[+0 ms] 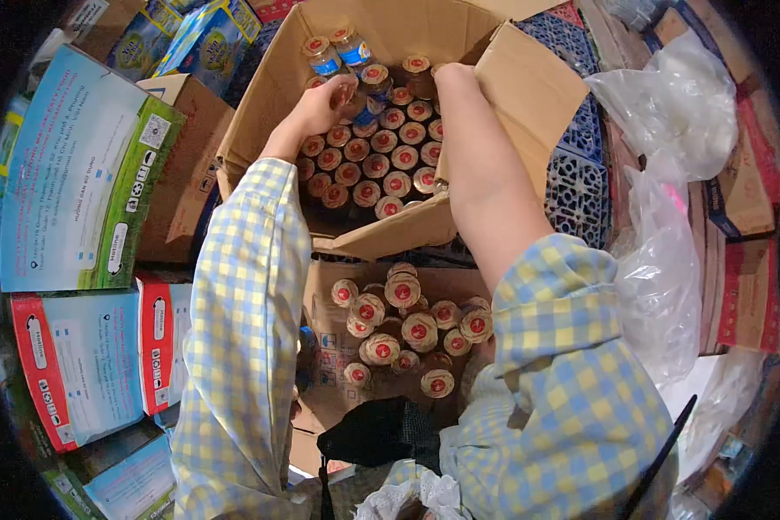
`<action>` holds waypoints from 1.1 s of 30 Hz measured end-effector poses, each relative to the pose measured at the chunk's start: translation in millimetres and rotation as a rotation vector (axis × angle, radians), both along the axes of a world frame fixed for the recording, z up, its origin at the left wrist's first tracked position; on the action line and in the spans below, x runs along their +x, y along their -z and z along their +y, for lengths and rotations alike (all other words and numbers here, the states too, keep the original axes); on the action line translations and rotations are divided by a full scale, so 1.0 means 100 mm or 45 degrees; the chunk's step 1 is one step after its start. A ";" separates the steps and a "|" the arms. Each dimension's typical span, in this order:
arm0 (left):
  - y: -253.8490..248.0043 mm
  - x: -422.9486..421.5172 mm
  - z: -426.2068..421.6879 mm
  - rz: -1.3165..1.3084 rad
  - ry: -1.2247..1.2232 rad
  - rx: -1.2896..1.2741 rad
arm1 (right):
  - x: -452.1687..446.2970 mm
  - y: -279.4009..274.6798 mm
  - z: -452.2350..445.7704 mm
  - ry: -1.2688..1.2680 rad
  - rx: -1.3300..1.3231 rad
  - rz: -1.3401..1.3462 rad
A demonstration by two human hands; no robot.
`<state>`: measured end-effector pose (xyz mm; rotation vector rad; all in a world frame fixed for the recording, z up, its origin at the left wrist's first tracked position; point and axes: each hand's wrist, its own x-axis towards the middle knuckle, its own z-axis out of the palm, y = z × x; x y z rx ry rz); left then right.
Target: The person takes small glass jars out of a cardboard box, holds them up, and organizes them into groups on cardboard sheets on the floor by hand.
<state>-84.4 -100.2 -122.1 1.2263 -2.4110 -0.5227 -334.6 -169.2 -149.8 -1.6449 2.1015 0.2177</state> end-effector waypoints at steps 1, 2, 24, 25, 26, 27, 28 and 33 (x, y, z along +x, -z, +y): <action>-0.03 0.02 0.02 0.078 -0.022 0.037 | 0.01 -0.01 0.00 0.002 0.002 -0.003; -0.08 0.02 0.06 0.157 -0.044 0.074 | 0.02 -0.02 0.00 0.005 0.006 -0.003; -0.10 0.29 -0.02 -0.303 -0.164 0.150 | 0.15 -0.06 0.04 -0.151 0.101 -0.036; -0.08 0.30 -0.04 -0.330 -0.167 0.141 | 0.16 -0.10 0.05 -0.162 0.048 -0.043; -0.07 0.29 -0.04 -0.355 -0.169 0.132 | 0.16 -0.10 0.04 -0.173 -0.004 -0.049; -0.06 0.29 -0.04 -0.355 -0.168 0.134 | 0.16 -0.09 0.04 -0.183 -0.058 -0.055; -0.06 0.28 -0.04 -0.344 -0.162 0.118 | 0.14 -0.09 0.03 -0.182 -0.056 -0.054; -0.11 0.25 0.00 -0.280 -0.130 0.148 | 0.14 -0.19 0.08 -0.265 0.106 0.062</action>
